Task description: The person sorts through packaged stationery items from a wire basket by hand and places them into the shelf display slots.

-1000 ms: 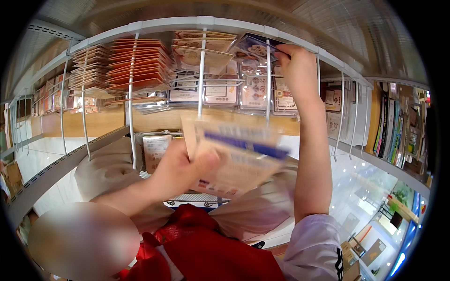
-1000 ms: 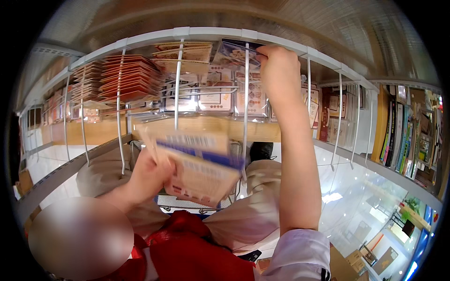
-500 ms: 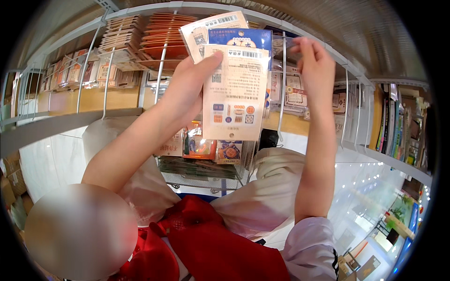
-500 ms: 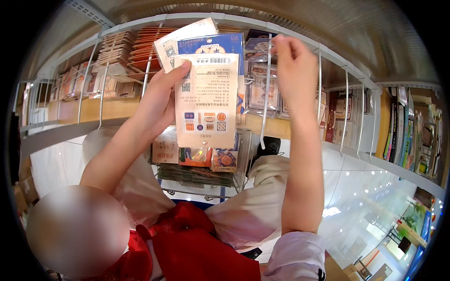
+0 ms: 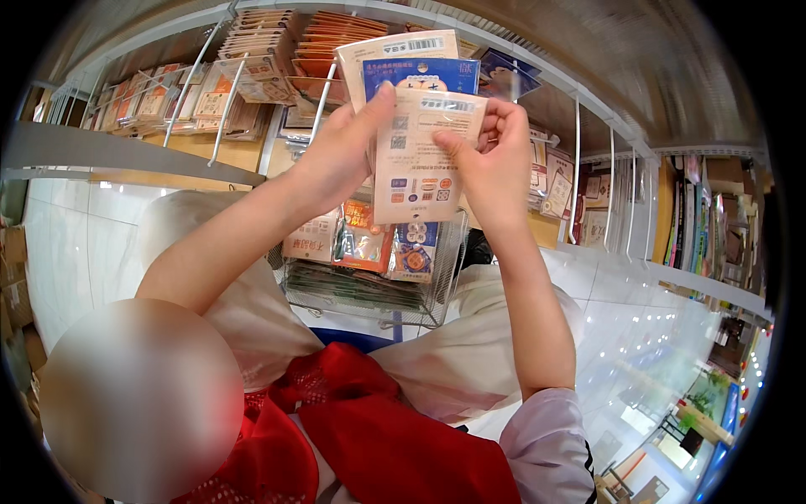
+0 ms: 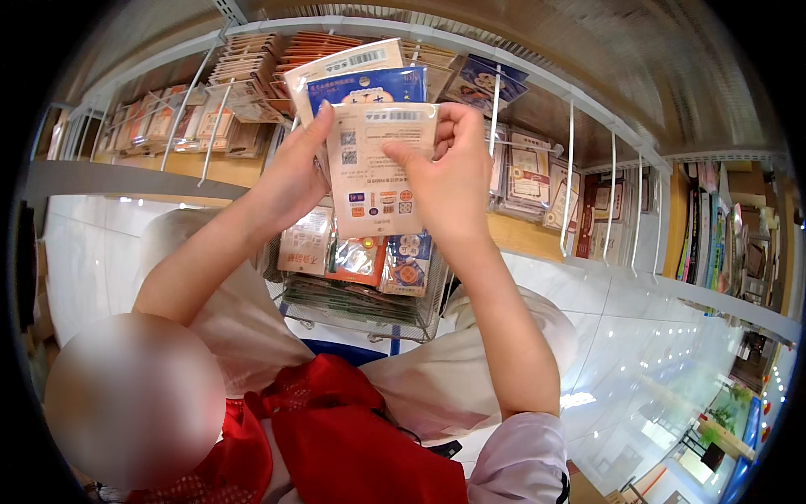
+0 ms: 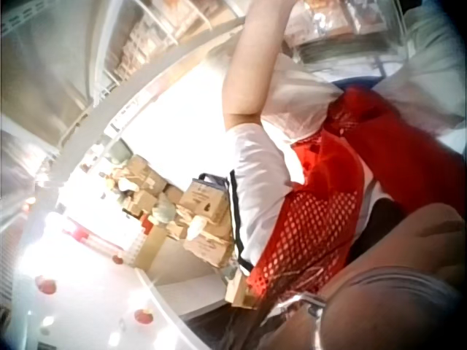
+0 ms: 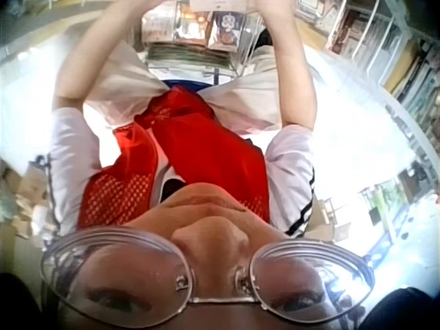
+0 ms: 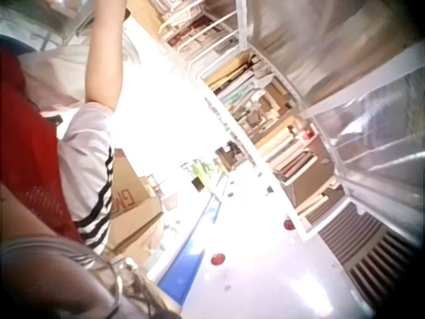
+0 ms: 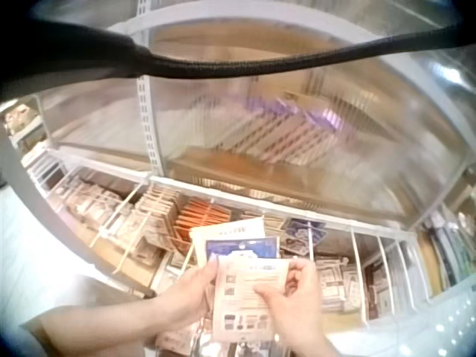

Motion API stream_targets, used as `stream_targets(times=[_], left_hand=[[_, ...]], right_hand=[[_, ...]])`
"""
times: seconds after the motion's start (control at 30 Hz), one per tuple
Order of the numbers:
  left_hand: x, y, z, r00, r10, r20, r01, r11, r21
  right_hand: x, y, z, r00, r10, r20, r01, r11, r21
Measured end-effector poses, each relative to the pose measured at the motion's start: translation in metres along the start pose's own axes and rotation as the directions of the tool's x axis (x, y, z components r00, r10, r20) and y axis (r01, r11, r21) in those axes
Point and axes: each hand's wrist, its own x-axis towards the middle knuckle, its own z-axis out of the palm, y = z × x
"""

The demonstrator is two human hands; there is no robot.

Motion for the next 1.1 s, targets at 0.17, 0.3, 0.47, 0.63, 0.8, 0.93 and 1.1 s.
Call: stream_targets(times=[0.17,0.3,0.47,0.63,0.8,0.93,1.1], left_hand=[[-0.001,0.005,-0.01,0.997,-0.053,-0.063,0.054,0.998,0.015],[0.005,0.003,-0.018,0.992,-0.06,-0.108,0.059,0.998,-0.007],[0.003,0.008,-0.025,0.976,-0.127,-0.175,0.126,0.992,-0.018],[0.002,0.015,-0.017,0.978,-0.141,-0.154,0.132,0.989,-0.069],[0.002,0.012,-0.017,0.986,-0.081,-0.142,0.106,0.978,0.177],[-0.002,0.01,-0.015,0.994,-0.067,-0.088,0.094,0.929,0.358],[-0.007,0.004,-0.011,0.997,-0.069,0.018,0.049,0.841,0.539]], right_hand=[[0.007,0.005,-0.009,0.996,0.08,0.034,-0.083,0.989,0.125],[0.023,0.004,-0.044,0.987,0.129,-0.092,-0.101,0.959,0.263],[0.021,0.007,-0.051,0.779,-0.483,-0.4,0.552,0.831,0.069],[0.014,0.013,-0.03,0.398,-0.894,0.204,0.865,0.292,-0.408],[0.004,0.012,-0.028,0.486,-0.791,0.371,0.867,0.385,-0.316],[0.004,0.006,-0.023,0.623,-0.781,0.052,0.749,0.576,-0.327],[0.01,0.014,-0.028,0.992,-0.118,-0.051,0.122,0.988,0.09]])
